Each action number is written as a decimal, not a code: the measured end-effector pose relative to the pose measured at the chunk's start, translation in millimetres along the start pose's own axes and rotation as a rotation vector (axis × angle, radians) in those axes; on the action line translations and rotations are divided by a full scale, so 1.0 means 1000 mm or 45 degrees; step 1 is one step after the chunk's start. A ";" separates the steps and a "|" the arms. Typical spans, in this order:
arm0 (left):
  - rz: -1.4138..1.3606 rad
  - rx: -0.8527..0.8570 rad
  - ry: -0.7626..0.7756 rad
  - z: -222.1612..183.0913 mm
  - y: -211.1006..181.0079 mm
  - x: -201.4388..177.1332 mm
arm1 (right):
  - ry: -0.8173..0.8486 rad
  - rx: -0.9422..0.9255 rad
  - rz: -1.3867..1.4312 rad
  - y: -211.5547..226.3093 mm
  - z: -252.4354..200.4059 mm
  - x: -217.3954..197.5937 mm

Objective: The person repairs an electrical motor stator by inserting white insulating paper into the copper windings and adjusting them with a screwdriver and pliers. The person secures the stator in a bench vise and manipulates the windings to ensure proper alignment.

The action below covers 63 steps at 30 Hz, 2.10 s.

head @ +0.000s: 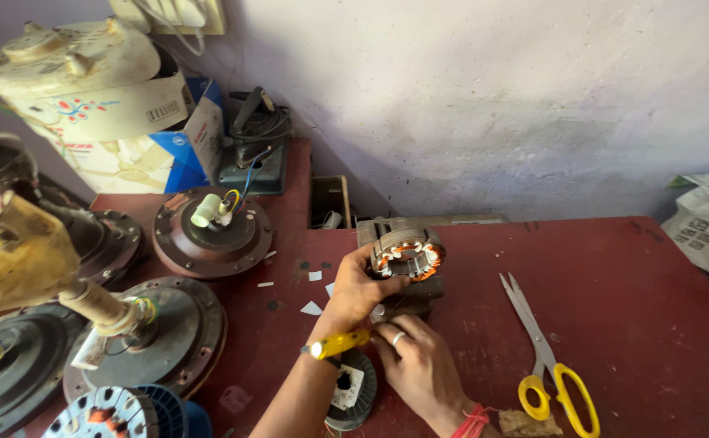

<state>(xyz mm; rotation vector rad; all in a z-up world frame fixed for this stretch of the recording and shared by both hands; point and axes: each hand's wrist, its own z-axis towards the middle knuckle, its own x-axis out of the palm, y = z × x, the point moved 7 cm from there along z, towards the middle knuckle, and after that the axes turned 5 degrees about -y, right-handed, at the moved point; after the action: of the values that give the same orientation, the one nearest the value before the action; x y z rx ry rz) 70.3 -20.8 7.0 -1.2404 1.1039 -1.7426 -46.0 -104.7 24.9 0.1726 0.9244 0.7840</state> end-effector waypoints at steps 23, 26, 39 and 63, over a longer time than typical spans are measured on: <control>1.794 -0.577 0.228 -0.128 -0.076 -0.033 | 0.165 1.561 -0.120 -0.161 -0.100 -0.063; 1.802 -0.640 -0.033 -0.120 -0.083 -0.058 | 0.283 1.418 -0.268 -0.155 -0.091 -0.065; 1.819 0.462 -0.898 -0.126 -0.114 -0.039 | 1.006 1.082 -0.037 -0.101 -0.102 -0.037; 1.025 0.044 -0.656 -0.084 0.016 -0.003 | -0.684 1.381 1.244 -0.182 -0.080 -0.034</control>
<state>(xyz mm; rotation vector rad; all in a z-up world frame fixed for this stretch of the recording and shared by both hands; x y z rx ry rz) -8.4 -4.3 -23.4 -0.9438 1.0402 -0.7783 -22.8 -272.7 -84.0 1.7968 0.6210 0.9509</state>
